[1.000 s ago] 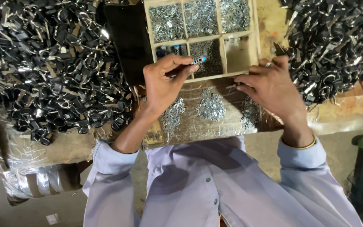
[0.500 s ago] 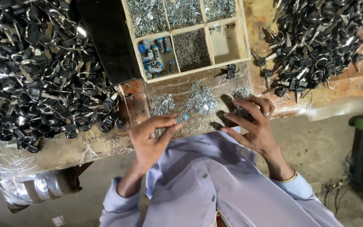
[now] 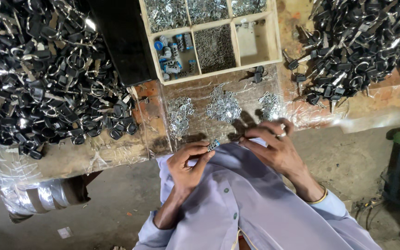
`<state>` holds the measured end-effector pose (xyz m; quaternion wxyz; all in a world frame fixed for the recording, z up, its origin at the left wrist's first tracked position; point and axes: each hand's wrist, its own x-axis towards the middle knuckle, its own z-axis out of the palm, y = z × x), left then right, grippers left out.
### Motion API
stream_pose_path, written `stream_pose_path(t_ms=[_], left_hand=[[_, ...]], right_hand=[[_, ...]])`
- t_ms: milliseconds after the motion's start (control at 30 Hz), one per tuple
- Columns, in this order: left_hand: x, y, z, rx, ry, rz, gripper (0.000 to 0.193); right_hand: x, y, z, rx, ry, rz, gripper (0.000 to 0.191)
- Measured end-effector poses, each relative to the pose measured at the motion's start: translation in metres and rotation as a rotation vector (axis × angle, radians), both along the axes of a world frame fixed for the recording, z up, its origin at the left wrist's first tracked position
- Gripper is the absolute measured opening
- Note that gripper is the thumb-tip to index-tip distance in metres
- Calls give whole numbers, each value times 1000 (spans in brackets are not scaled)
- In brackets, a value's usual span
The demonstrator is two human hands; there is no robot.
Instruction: The person sits at a workbench assembling small components, picking small metal and blue plastic parts from a compartment box and pressing them into black plastic housings by hand, then placing the finished assemblies into piles on the bench.
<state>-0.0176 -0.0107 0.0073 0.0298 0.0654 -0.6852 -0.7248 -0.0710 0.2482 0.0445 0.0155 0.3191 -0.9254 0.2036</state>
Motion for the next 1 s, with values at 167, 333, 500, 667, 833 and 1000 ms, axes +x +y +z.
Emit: stream_pose_path(t_ms=[167,333,500,667,833,1000], left_hand=[[-1,3,-1,-190,-20,35,27],[-4,5,-1,-254,76,58,21],[-5,8,-3,-230,38,80,21],[-7,9,-5,-221,69,88,22],[-7,9,-5,-268,61,77,23],[-7,5,-8,-432,191,35,22]], right_hand=[[6,-3,-10,-83,-102,28,39],[4,-25,-8,-206,-26,-94,36],[-8,-53,-1,-359,-168,-115,26],[-12,-73,6,-423,-265,-142,27],[-17,-78,8,-450,-322,-165,26],[-9,-77,2,-377,-182,-149,28]])
